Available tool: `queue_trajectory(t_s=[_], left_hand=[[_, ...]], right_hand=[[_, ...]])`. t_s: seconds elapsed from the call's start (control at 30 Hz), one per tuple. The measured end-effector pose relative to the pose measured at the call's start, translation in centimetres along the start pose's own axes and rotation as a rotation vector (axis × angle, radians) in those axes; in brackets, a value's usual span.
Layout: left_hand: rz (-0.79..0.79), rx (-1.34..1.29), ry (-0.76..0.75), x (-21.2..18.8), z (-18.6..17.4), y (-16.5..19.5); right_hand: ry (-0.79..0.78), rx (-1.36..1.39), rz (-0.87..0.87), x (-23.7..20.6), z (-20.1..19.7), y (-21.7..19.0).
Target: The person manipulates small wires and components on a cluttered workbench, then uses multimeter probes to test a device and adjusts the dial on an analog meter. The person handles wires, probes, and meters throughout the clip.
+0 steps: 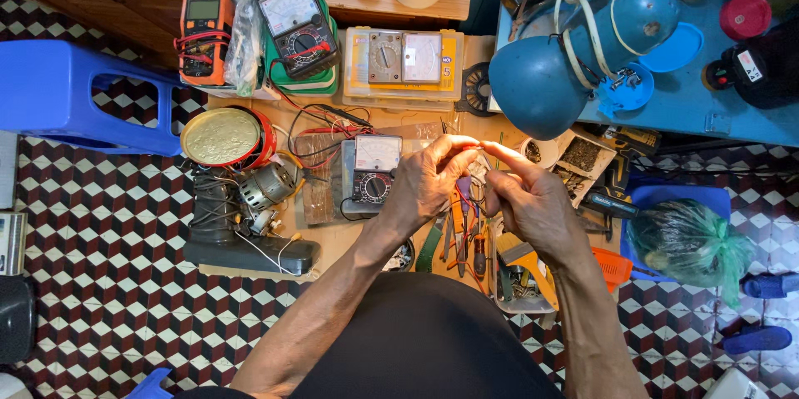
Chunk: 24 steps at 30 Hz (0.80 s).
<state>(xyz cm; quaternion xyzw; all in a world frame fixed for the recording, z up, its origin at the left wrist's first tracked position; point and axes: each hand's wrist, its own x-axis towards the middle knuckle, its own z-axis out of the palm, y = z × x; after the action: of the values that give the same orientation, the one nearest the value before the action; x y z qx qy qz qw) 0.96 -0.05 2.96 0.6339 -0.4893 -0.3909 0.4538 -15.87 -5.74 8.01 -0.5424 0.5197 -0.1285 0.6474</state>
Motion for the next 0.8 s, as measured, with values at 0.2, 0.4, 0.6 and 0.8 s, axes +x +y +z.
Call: queue_trajectory(t_s=[0.2,0.4,0.6,0.8], left_hand=[[-0.253,-0.474,-0.118,0.8,-0.2,-1.0],[-0.515,-0.837,-0.185,1.5,0.1,-2.5],[-0.659,-1.092,-0.148,1.2,0.7,-2.8],[-0.776,-1.201,-0.126,1.3,1.1,-3.1]], right_hand=[[0.003,0.102,-0.004,0.1,0.0,0.4],[-0.015,0.18,-0.04,0.2,-0.1,1.2],[0.004,0.195,-0.086,0.3,0.1,1.8],[0.006,0.232,-0.081,0.2,0.2,2.0]])
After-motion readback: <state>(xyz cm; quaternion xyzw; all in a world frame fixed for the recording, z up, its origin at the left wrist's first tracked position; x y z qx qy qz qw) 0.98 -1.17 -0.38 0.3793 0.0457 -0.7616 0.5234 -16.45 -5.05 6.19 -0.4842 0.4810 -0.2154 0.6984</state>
